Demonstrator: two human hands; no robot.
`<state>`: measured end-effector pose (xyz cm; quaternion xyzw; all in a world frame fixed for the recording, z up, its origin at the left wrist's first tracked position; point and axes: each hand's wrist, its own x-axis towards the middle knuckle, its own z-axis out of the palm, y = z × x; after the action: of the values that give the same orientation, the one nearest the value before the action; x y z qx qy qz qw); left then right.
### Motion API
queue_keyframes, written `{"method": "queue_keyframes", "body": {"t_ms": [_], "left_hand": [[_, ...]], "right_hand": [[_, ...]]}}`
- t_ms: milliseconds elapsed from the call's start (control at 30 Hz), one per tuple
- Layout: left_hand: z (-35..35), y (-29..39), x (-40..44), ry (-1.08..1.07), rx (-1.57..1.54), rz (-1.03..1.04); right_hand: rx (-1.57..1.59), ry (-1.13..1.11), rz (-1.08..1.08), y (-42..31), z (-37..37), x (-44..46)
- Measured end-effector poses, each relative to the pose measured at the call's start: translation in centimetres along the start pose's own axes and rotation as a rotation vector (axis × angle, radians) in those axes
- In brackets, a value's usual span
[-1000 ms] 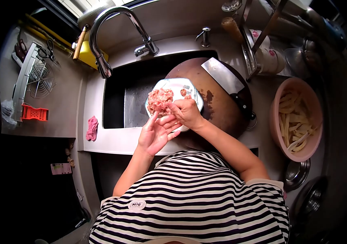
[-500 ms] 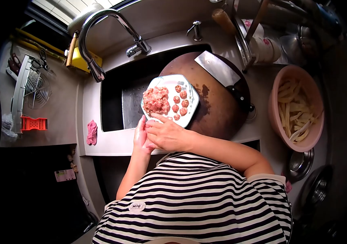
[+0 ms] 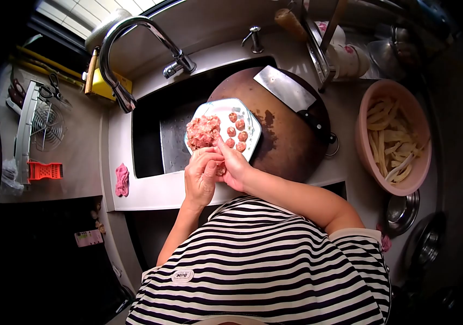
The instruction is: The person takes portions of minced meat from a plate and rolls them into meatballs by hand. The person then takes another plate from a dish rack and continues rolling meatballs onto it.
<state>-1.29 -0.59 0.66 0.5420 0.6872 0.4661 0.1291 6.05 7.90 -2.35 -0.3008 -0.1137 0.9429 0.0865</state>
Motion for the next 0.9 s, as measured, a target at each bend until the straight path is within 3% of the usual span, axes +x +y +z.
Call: {"method": "queue_keyframes", "body": {"t_ms": [100,133,167,233,367,400,533,600,700,733,833,867,900], "left_hand": [[-0.3,-0.6,0.0,0.213,-0.044,0.019],[-0.5,-1.0,-0.2,0.252,-0.129,-0.078],[-0.6,-1.6,-0.4,0.274,-0.245,-0.184],[-0.9,-1.8,-0.5,0.287,-0.645,-0.506],[-0.3,-3.4,-1.0,0.293,-1.475,-0.863],[0.0,-2.9,-0.9,0.324,-1.609,-0.979],[0.0,-2.2,0.2,0.432,-1.582,-1.098],[0.0,-1.8,0.8,0.51,-1.577,-1.161],[-1.3,-4.8,-1.4,0.09,-1.674,-0.771],[-1.1,-1.7,0.2,0.354,-1.33,-0.897],[-0.2,-0.7,0.0,0.301,-0.691,-0.428],[-0.1,-0.9,0.0,0.235,-0.534,-0.222],[-0.4,-0.9,0.2,0.121,-0.314,-0.145]], "right_hand": [[-0.142,-0.159,0.106,-0.6,-2.4,0.7],[-0.203,-0.065,0.035,-0.5,-0.5,-0.5],[-0.237,-0.175,0.004,-0.6,-0.6,-0.5],[-0.391,-0.23,-0.191,0.1,0.0,-0.4],[-1.461,-0.35,-1.269,-0.2,2.1,-1.6],[-1.577,-0.388,-1.268,0.0,2.2,-1.7],[-1.595,-0.49,-1.471,0.0,1.9,-1.5],[-1.435,-0.439,-1.31,-0.4,1.9,-2.1],[-1.176,-0.309,-1.065,-0.8,1.4,-2.2],[-1.073,-0.251,-0.955,-0.6,0.7,-1.5],[-0.562,-0.114,-0.461,-0.7,0.5,-0.6],[-0.421,-0.111,-0.295,-0.8,0.4,-0.4],[-0.279,-0.11,-0.13,-1.0,0.1,-0.2]]}}
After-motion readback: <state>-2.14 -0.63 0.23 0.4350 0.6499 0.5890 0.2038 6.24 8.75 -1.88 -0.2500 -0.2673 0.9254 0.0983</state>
